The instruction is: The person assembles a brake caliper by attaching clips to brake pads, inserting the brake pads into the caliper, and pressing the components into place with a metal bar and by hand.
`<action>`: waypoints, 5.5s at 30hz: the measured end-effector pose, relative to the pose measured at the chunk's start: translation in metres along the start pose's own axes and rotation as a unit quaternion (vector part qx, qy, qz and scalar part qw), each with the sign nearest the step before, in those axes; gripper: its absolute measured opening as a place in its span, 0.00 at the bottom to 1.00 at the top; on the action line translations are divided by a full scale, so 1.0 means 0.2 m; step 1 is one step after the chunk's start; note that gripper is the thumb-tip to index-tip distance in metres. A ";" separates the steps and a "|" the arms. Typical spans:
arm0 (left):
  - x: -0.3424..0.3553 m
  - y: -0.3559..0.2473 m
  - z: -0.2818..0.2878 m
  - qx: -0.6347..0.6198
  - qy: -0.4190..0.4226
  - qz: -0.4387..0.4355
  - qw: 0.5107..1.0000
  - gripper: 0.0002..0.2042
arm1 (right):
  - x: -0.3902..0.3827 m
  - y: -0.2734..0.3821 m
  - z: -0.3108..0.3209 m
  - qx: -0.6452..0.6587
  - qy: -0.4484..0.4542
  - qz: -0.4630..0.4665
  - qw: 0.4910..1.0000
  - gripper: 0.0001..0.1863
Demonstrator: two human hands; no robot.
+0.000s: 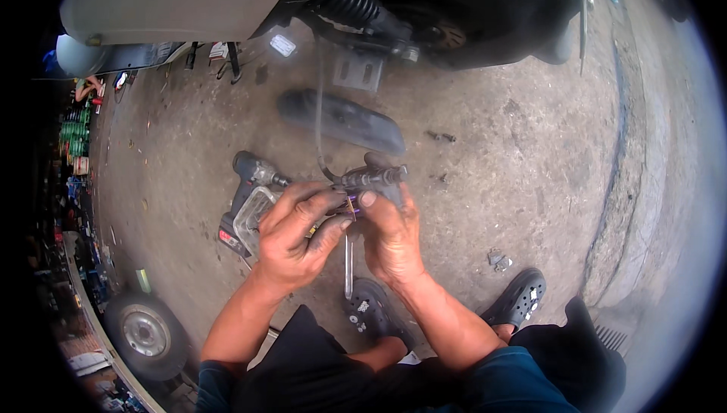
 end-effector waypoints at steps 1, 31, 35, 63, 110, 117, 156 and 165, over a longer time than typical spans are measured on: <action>0.00 0.00 0.00 0.000 0.000 0.000 1.000 0.17 | 0.00 0.00 0.00 0.000 0.000 0.000 1.000 0.39; -0.01 -0.08 -0.04 0.141 0.049 -0.073 0.986 0.14 | 0.00 0.02 -0.02 0.007 0.036 -0.057 0.998 0.36; -0.01 -0.11 -0.04 0.154 0.040 -0.104 0.982 0.14 | 0.00 0.05 -0.03 -0.001 0.026 -0.049 0.998 0.34; 0.05 0.01 -0.02 -0.053 0.072 -0.029 0.996 0.16 | 0.01 0.04 -0.08 -0.024 0.071 -0.101 0.992 0.31; 0.19 0.00 -0.04 0.011 0.053 -0.037 0.998 0.12 | 0.04 0.12 -0.11 -0.055 0.051 -0.053 0.996 0.24; 0.17 -0.03 -0.03 0.037 0.046 -0.065 0.996 0.13 | 0.03 0.13 -0.12 -0.082 0.045 -0.028 0.995 0.24; 0.07 -0.05 -0.06 0.173 0.063 -0.020 0.983 0.13 | 0.03 0.05 -0.07 -0.091 -0.022 -0.076 0.993 0.24; -0.01 -0.04 -0.08 0.207 0.041 -0.037 0.977 0.21 | 0.03 0.06 -0.12 -0.026 -0.004 -0.091 0.996 0.24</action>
Point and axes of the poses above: each hand's wrist, its own x-axis towards the middle knuckle, its own z-axis out of the back of the hand, y = z × x, the point moved 10 cm from there along x, towards the middle knuckle, and after that the axes turned 6 degrees about -y, right-handed, at the moved point
